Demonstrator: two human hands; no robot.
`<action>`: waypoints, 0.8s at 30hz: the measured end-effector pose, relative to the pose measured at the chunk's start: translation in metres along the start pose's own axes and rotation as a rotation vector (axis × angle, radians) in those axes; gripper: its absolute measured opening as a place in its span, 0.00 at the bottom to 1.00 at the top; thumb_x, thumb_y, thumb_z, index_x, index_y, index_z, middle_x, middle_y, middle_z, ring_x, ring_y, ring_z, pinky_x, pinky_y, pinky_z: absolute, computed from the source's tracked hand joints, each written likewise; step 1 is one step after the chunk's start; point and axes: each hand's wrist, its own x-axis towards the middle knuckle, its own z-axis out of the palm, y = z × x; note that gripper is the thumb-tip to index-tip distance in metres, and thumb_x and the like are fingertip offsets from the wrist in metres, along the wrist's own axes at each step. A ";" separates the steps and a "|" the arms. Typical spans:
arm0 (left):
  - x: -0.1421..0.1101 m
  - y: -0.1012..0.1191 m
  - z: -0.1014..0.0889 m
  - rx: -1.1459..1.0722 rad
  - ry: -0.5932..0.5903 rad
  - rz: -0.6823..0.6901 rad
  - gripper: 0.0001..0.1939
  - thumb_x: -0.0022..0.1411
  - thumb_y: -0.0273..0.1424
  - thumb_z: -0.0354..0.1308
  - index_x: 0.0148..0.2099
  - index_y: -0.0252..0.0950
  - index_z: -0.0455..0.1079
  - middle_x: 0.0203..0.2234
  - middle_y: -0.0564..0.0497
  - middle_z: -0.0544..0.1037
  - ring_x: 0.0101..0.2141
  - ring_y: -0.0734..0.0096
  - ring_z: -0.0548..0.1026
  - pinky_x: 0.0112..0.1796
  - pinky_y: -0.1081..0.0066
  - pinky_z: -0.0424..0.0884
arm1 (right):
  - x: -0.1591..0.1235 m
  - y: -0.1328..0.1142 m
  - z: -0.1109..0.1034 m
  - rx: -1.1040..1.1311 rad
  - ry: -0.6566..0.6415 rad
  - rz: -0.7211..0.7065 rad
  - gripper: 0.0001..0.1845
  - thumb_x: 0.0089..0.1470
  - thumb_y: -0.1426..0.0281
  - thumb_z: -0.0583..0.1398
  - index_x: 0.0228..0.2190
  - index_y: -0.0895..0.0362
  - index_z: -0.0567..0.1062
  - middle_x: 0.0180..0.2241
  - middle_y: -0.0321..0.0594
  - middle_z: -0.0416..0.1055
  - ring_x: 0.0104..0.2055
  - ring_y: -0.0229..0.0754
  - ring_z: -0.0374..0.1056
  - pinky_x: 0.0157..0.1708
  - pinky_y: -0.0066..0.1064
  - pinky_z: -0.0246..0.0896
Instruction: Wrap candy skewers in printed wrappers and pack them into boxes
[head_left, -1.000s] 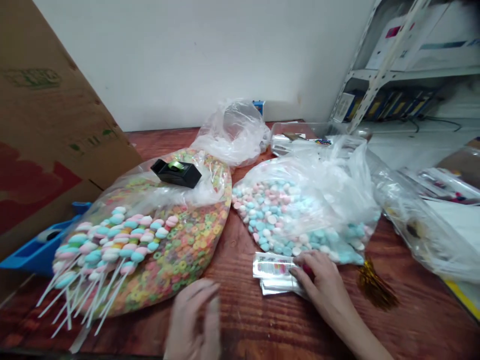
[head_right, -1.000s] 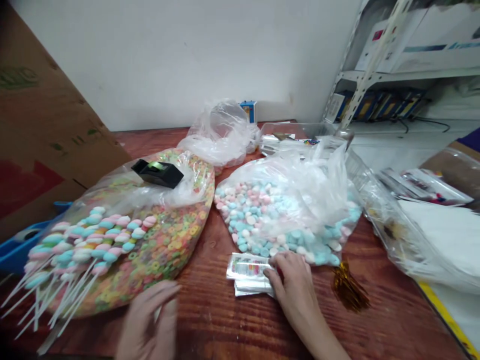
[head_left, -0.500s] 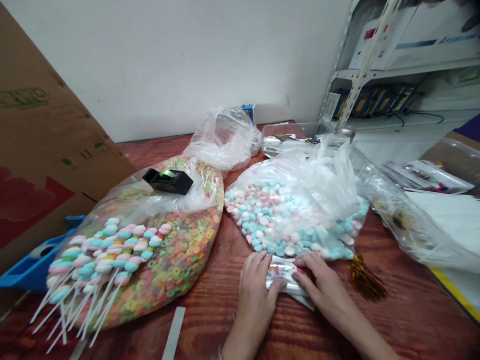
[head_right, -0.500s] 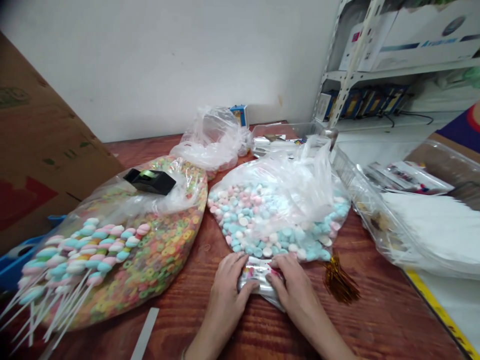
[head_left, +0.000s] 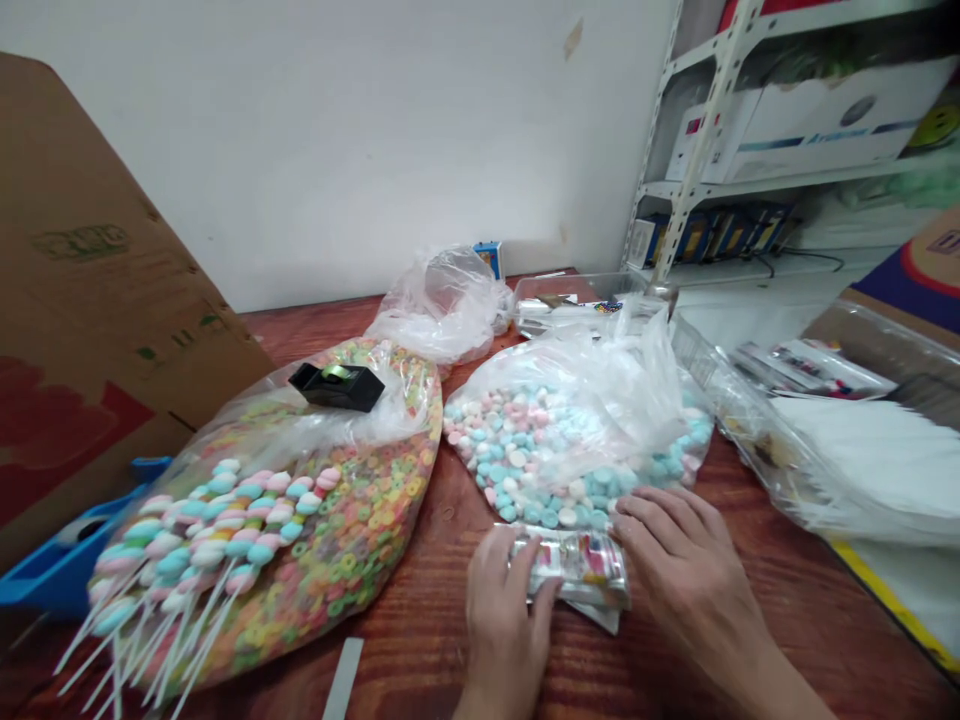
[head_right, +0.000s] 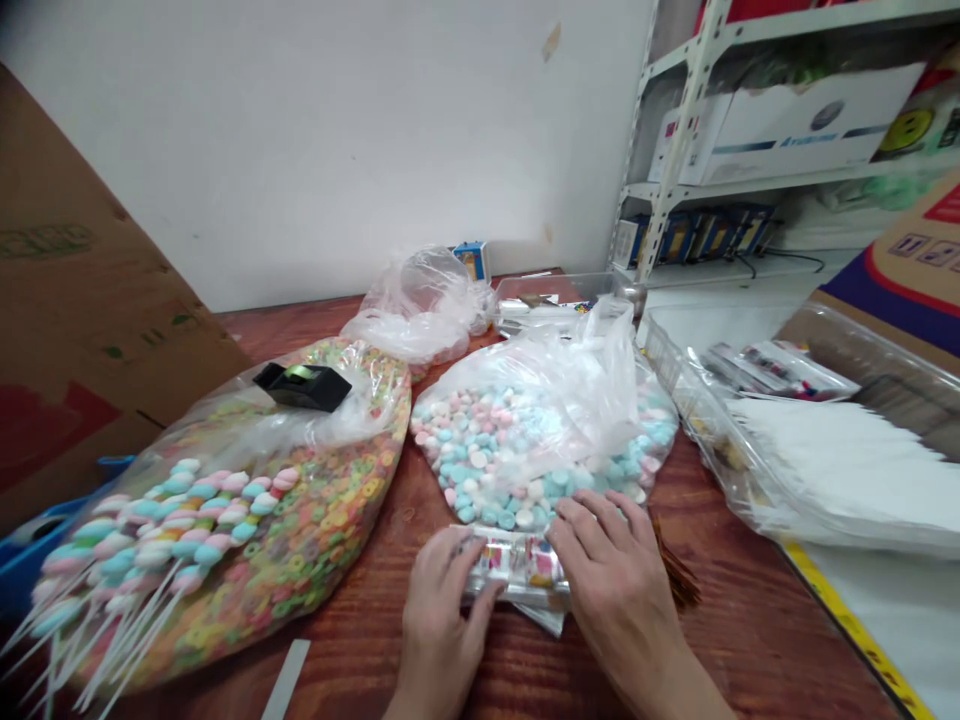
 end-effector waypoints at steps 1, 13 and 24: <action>-0.003 0.011 0.005 -0.175 -0.063 -0.049 0.13 0.54 0.32 0.63 0.44 0.43 0.78 0.43 0.42 0.79 0.47 0.50 0.73 0.50 0.52 0.65 | 0.002 -0.001 -0.010 -0.013 0.047 -0.040 0.12 0.59 0.77 0.54 0.40 0.54 0.74 0.44 0.44 0.75 0.51 0.52 0.65 0.53 0.50 0.51; 0.014 0.066 0.026 -1.372 -0.047 -0.797 0.10 0.53 0.33 0.67 0.36 0.33 0.78 0.31 0.47 0.79 0.32 0.70 0.74 0.37 0.71 0.70 | -0.038 -0.017 -0.006 0.665 0.133 0.511 0.34 0.55 0.67 0.62 0.60 0.49 0.58 0.56 0.49 0.66 0.56 0.53 0.65 0.49 0.45 0.67; 0.004 0.057 0.033 -0.999 0.065 -0.701 0.11 0.47 0.32 0.70 0.33 0.34 0.75 0.29 0.49 0.79 0.33 0.66 0.75 0.38 0.68 0.71 | -0.034 -0.027 0.002 0.899 -0.064 0.719 0.16 0.59 0.59 0.56 0.26 0.56 0.72 0.25 0.36 0.69 0.28 0.40 0.65 0.28 0.25 0.62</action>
